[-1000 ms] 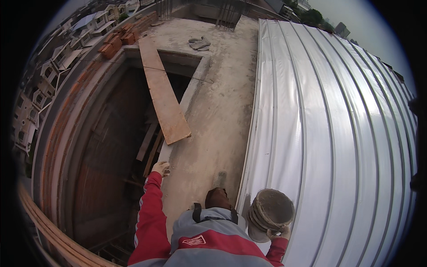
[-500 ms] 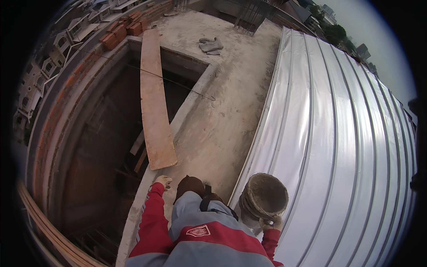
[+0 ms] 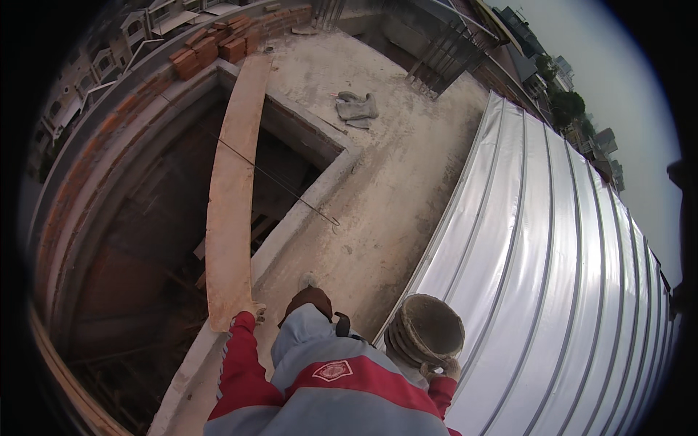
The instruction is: The person picks up a bucket and walks across a rooftop construction site, then uses both hands to bend a long metal rebar over a wooden plank. The person repeatedly bends the rebar into a curved shape while standing on the roof.
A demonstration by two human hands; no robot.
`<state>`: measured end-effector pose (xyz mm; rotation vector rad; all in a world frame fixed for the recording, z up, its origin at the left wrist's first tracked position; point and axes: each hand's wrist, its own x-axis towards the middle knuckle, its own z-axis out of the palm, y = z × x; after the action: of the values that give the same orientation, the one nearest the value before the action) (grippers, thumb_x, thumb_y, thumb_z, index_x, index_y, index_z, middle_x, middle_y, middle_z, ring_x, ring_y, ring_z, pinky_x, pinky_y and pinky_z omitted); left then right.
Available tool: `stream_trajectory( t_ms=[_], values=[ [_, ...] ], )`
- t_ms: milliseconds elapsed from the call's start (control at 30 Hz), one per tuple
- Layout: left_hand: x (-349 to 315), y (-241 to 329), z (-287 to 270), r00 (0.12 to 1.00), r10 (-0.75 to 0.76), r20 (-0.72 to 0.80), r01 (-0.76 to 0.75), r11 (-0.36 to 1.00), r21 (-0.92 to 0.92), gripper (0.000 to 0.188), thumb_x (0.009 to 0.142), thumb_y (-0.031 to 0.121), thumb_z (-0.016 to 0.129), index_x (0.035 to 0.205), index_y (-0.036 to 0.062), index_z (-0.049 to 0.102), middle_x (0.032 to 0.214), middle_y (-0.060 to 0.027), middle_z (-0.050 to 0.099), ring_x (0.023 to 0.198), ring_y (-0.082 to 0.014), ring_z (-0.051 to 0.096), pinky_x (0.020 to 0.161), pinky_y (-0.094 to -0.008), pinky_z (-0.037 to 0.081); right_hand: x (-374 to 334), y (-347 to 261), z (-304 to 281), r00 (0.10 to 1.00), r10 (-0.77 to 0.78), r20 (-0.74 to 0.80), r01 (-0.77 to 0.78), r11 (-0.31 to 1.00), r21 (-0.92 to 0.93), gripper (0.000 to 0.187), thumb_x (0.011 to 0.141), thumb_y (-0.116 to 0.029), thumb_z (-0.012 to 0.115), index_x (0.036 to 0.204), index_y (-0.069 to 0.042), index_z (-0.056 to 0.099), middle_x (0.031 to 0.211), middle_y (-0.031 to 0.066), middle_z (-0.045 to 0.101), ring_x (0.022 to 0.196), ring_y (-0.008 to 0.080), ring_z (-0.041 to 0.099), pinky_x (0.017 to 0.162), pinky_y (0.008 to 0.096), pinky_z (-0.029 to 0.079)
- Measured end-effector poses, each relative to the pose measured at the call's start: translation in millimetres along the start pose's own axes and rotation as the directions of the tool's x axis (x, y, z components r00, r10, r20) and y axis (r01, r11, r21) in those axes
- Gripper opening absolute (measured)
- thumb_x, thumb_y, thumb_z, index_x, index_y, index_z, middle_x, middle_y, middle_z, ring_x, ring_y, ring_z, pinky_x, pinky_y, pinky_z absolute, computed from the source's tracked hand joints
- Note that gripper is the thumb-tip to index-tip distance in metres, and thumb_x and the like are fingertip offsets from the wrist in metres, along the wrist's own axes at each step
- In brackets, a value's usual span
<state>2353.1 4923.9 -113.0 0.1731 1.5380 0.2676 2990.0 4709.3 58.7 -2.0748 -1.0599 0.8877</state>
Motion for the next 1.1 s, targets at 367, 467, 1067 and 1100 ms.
stream_trajectory(
  t_ms=[367, 467, 1067, 1100],
  values=[
    [28, 326, 127, 0.914, 0.403, -0.057, -0.406, 0.91, -0.08, 0.051, 0.08, 0.018, 0.069, 0.127, 0.0072, 0.051, 0.095, -0.0065, 0.065, 0.065, -0.0192, 0.064, 0.051, -0.0305, 0.051, 269, -58, -58, 0.998, 0.034, 0.053, -0.027, 0.99, -0.135, 0.034, 0.078, -0.039, 0.054, 0.1, -0.013, 0.057, 0.098, 0.0039, 0.064, 0.094, 0.0224, 0.059, 0.079, 0.0473, 0.05],
    [56, 333, 140, 0.923, 0.351, -0.161, -0.379, 0.903, -0.202, 0.049, 0.081, 0.015, 0.067, 0.126, 0.0061, 0.051, 0.091, -0.0073, 0.064, 0.061, -0.0195, 0.062, 0.047, -0.0304, 0.049, 357, -133, -59, 0.981, 0.071, 0.179, 0.041, 0.832, -0.553, 0.033, 0.077, -0.037, 0.056, 0.099, -0.012, 0.057, 0.097, 0.0034, 0.064, 0.093, 0.0226, 0.059, 0.078, 0.0461, 0.052],
    [56, 233, 394, 0.962, -0.087, -0.26, -0.108, 0.753, -0.65, 0.052, 0.081, 0.027, 0.067, 0.129, 0.0141, 0.05, 0.099, -0.007, 0.065, 0.074, -0.0251, 0.067, 0.059, -0.038, 0.052, 848, -321, -15, 0.786, 0.404, 0.467, -0.608, 0.374, 0.7, 0.017, 0.075, -0.026, 0.059, 0.09, -0.019, 0.061, 0.103, 0.0053, 0.058, 0.096, 0.0307, 0.053, 0.079, 0.0552, 0.048],
    [59, 234, 385, 0.962, -0.098, -0.254, -0.092, 0.761, -0.642, 0.052, 0.082, 0.028, 0.066, 0.13, 0.016, 0.049, 0.101, -0.0073, 0.065, 0.078, -0.0267, 0.067, 0.063, -0.0393, 0.052, 858, -333, -11, 0.782, 0.435, 0.446, -0.607, 0.369, 0.704, 0.017, 0.075, -0.026, 0.059, 0.09, -0.019, 0.061, 0.101, 0.0045, 0.058, 0.095, 0.0301, 0.053, 0.08, 0.0546, 0.047]
  ],
)
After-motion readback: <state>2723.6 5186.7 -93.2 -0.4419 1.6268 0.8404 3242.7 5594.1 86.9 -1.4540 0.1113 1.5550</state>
